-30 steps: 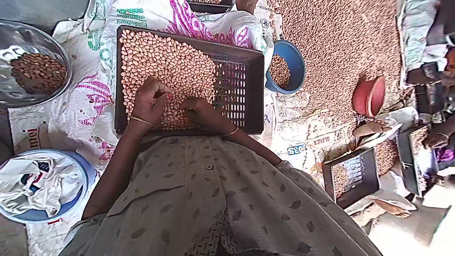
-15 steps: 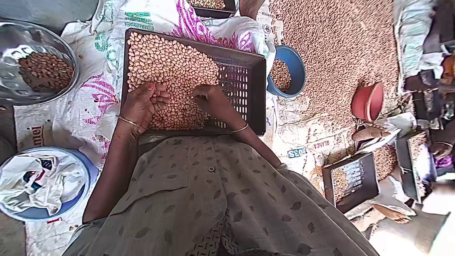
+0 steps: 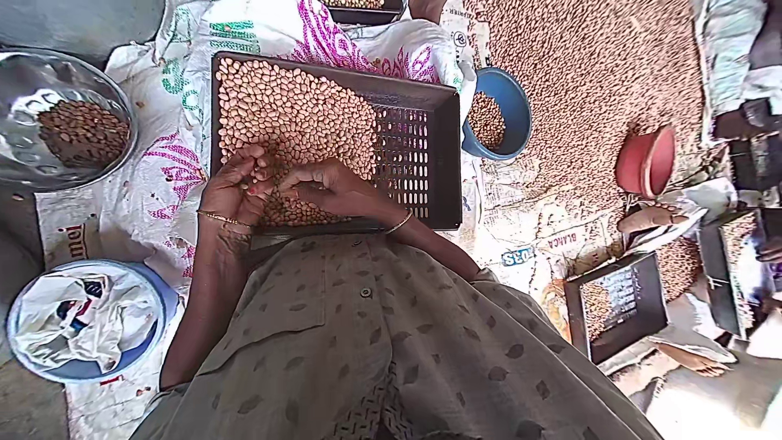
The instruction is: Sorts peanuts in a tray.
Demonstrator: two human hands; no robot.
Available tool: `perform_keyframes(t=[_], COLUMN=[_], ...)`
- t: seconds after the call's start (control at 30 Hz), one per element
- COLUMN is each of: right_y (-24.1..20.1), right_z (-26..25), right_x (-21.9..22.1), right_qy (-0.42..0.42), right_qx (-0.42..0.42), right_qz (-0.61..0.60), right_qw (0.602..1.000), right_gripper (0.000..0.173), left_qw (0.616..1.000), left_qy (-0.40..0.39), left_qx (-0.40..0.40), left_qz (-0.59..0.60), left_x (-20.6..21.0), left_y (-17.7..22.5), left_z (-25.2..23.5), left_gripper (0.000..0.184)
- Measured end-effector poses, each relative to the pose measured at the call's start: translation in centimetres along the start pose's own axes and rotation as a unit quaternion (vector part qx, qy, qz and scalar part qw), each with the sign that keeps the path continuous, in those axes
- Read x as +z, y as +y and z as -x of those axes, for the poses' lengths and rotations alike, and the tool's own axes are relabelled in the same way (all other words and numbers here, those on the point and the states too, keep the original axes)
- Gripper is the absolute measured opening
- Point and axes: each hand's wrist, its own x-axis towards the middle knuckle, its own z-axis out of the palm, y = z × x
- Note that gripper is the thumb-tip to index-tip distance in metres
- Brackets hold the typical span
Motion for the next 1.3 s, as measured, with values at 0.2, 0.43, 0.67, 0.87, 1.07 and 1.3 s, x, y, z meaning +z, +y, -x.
perform_keyframes(t=[0.2, 0.43, 0.67, 0.87, 1.07, 1.3], right_y=[-0.8, -3.1, -2.4, -2.1, -1.6, -1.6], right_z=[-2.1, -2.7, -3.1, -3.0, -3.1, -1.4], right_x=[3.3, 5.5, 6.5, 6.4, 5.9, 6.4], right_qy=[0.038, 0.116, 0.153, 0.179, 0.162, -0.131], right_qx=[-0.117, 0.125, 0.184, 0.141, 0.185, 0.14], right_qz=[0.015, -0.269, -0.49, -0.568, -0.581, -0.273], right_qw=[0.992, 0.948, 0.838, 0.791, 0.776, 0.943], right_gripper=[0.016, 0.082, 0.024, 0.051, 0.041, 0.017], left_qw=[0.995, 0.974, 0.974, 0.973, 0.971, 0.968], left_qy=[0.019, 0.024, 0.015, 0.026, 0.016, -0.02], left_qx=[0.081, 0.207, 0.208, 0.203, 0.198, 0.214], left_qz=[0.061, 0.084, 0.088, 0.112, 0.131, 0.132], left_x=[1.2, 3.6, 7.7, 9.9, 8.8, 9.2], left_y=[2.0, 2.3, 1.6, 2.1, 1.5, 3.8], left_z=[-0.6, -2.8, -4.9, -5.2, -5.7, -3.7], left_gripper=[0.041, 0.05, 0.047, 0.048, 0.05, 0.042])
